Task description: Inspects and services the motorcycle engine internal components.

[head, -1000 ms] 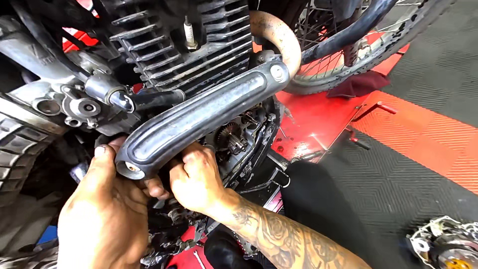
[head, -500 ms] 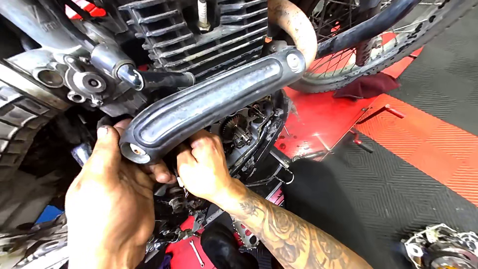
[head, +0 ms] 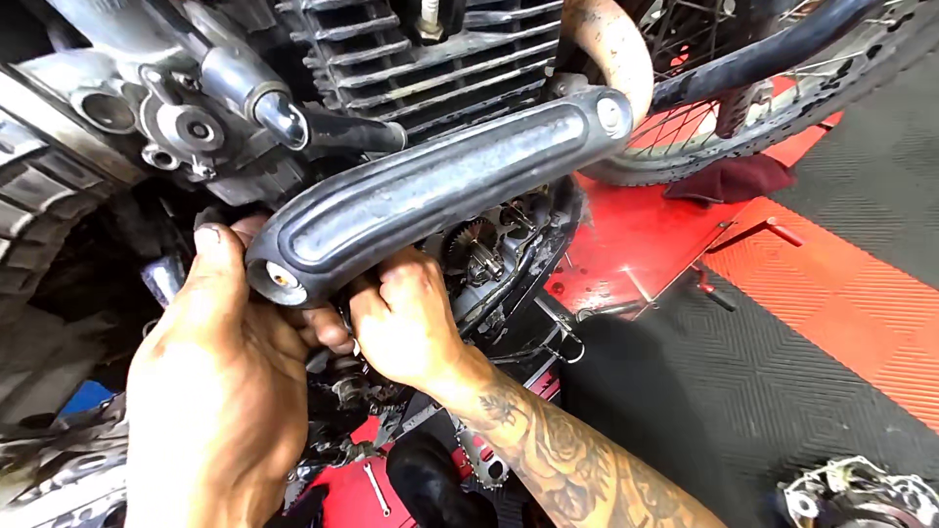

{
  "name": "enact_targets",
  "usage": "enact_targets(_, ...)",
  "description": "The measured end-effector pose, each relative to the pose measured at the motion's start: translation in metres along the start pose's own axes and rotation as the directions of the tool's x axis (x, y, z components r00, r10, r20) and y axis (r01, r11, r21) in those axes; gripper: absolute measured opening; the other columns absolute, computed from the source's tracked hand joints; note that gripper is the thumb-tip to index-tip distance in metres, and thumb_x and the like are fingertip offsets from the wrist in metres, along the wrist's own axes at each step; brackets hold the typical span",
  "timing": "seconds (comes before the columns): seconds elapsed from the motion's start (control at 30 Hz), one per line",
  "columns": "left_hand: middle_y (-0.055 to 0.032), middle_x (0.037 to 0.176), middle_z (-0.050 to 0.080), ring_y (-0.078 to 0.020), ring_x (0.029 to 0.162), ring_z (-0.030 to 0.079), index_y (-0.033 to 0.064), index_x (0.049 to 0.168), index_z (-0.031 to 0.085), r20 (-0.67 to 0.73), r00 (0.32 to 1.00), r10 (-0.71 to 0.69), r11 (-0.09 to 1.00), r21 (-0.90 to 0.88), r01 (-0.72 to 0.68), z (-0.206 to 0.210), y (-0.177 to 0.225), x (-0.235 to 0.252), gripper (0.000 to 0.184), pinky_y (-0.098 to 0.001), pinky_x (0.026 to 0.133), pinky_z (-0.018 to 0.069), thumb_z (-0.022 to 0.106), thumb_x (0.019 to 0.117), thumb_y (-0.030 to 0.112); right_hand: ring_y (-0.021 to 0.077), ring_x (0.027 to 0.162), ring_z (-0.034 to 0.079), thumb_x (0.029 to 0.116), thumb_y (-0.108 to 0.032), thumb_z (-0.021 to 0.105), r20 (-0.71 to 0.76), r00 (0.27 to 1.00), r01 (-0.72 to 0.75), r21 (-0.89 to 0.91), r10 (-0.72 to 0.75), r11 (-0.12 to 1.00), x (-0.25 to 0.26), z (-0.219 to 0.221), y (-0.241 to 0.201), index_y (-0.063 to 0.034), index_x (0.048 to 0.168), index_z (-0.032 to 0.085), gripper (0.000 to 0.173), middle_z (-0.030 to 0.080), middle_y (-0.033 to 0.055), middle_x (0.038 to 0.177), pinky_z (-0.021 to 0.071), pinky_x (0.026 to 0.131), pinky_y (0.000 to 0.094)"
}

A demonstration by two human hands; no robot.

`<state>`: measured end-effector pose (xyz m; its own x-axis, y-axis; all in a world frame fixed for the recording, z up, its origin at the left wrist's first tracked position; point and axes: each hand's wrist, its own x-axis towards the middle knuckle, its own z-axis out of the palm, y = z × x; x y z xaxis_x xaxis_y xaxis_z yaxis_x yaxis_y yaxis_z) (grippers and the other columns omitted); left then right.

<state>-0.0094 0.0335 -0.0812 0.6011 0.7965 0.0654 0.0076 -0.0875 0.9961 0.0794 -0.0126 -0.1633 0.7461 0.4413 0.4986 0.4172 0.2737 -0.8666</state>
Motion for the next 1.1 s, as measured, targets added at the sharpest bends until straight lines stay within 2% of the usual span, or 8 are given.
enact_targets(0.17,0.0006,0.080,0.063,-0.0093,0.053,0.056,0.0200,0.127,0.060,-0.021,1.000,-0.023,1.000,0.006,0.023,0.0009,0.0011,0.0014,0.046,-0.0235,0.047,0.0507,0.023,0.1126,0.044,0.0132,0.072,0.065,0.0851,-0.002,0.053,-0.088,0.996,0.022,0.011,-0.020,1.000,-0.0004,0.0006,-0.0004,-0.0063,0.079,0.067,0.016,0.064,0.0037,0.074,0.0535,0.059,0.0338)
enact_targets(0.37,-0.0005,0.086,0.067,-0.0101,0.057,0.062,0.0177,0.126,0.059,-0.048,0.999,-0.003,1.000,-0.013,0.002,0.0068,0.0033,-0.0019,0.043,-0.0246,0.051,0.0563,0.025,0.1131,0.041,0.0142,0.082,0.067,0.0901,-0.005,0.053,-0.022,1.000,-0.011,0.043,0.012,0.999,-0.0010,0.0007,-0.0023,-0.0058,0.090,0.071,0.018,0.067,0.0050,0.085,0.0574,0.068,0.0353)
enact_targets(0.47,-0.0009,0.086,0.066,-0.0099,0.056,0.061,0.0173,0.128,0.059,-0.032,0.999,-0.010,1.000,0.003,0.010,0.0025,0.0025,-0.0013,0.044,-0.0238,0.050,0.0555,0.024,0.1130,0.041,0.0148,0.081,0.067,0.0897,-0.005,0.053,0.010,1.000,0.008,0.009,-0.009,1.000,-0.0008,0.0012,-0.0003,-0.0057,0.087,0.070,0.017,0.067,0.0048,0.083,0.0568,0.067,0.0361)
enact_targets(0.63,0.0000,0.080,0.063,-0.0100,0.053,0.057,0.0199,0.123,0.062,-0.032,0.999,-0.031,0.999,0.020,0.031,0.0003,0.0021,0.0014,0.045,-0.0243,0.047,0.0516,0.024,0.1126,0.043,0.0126,0.075,0.067,0.0887,-0.003,0.053,-0.070,0.997,0.017,0.012,-0.016,1.000,-0.0014,0.0019,-0.0010,-0.0061,0.085,0.070,0.017,0.066,0.0033,0.078,0.0554,0.062,0.0340)
enact_targets(0.73,-0.0013,0.084,0.065,-0.0106,0.055,0.059,0.0182,0.126,0.059,0.008,1.000,-0.019,1.000,0.003,0.019,-0.0018,0.0014,0.0017,0.047,-0.0242,0.049,0.0533,0.022,0.1129,0.042,0.0121,0.073,0.066,0.0894,-0.003,0.053,-0.078,0.997,0.004,0.018,-0.003,1.000,-0.0019,0.0020,-0.0018,-0.0067,0.084,0.069,0.018,0.066,0.0030,0.076,0.0548,0.060,0.0334)
enact_targets(0.83,-0.0010,0.085,0.067,-0.0098,0.057,0.063,0.0168,0.128,0.059,-0.034,0.999,0.007,1.000,0.006,-0.007,0.0046,0.0021,-0.0020,0.045,-0.0237,0.051,0.0565,0.024,0.1132,0.040,0.0128,0.075,0.066,0.0887,-0.004,0.053,-0.040,0.999,-0.020,0.027,0.021,0.999,-0.0014,0.0012,-0.0030,-0.0068,0.084,0.069,0.016,0.066,0.0033,0.078,0.0561,0.062,0.0345)
enact_targets(1.0,-0.0006,0.085,0.065,-0.0094,0.056,0.060,0.0167,0.125,0.060,-0.008,1.000,-0.013,1.000,0.023,0.013,-0.0025,0.0009,0.0006,0.046,-0.0229,0.050,0.0533,0.023,0.1130,0.042,0.0136,0.077,0.067,0.0888,-0.006,0.054,-0.042,0.999,-0.006,-0.012,0.006,1.000,-0.0012,0.0024,-0.0016,-0.0075,0.086,0.069,0.016,0.066,0.0033,0.079,0.0557,0.061,0.0360)
enact_targets(1.1,-0.0003,0.083,0.064,-0.0101,0.055,0.060,0.0175,0.123,0.059,-0.033,0.999,-0.002,0.999,0.040,0.003,-0.0016,0.0000,0.0006,0.044,-0.0238,0.049,0.0537,0.024,0.1129,0.043,0.0124,0.072,0.066,0.0877,-0.003,0.053,-0.078,0.997,-0.018,0.003,0.018,1.000,-0.0011,0.0032,-0.0038,-0.0069,0.084,0.069,0.016,0.065,0.0031,0.076,0.0542,0.058,0.0338)
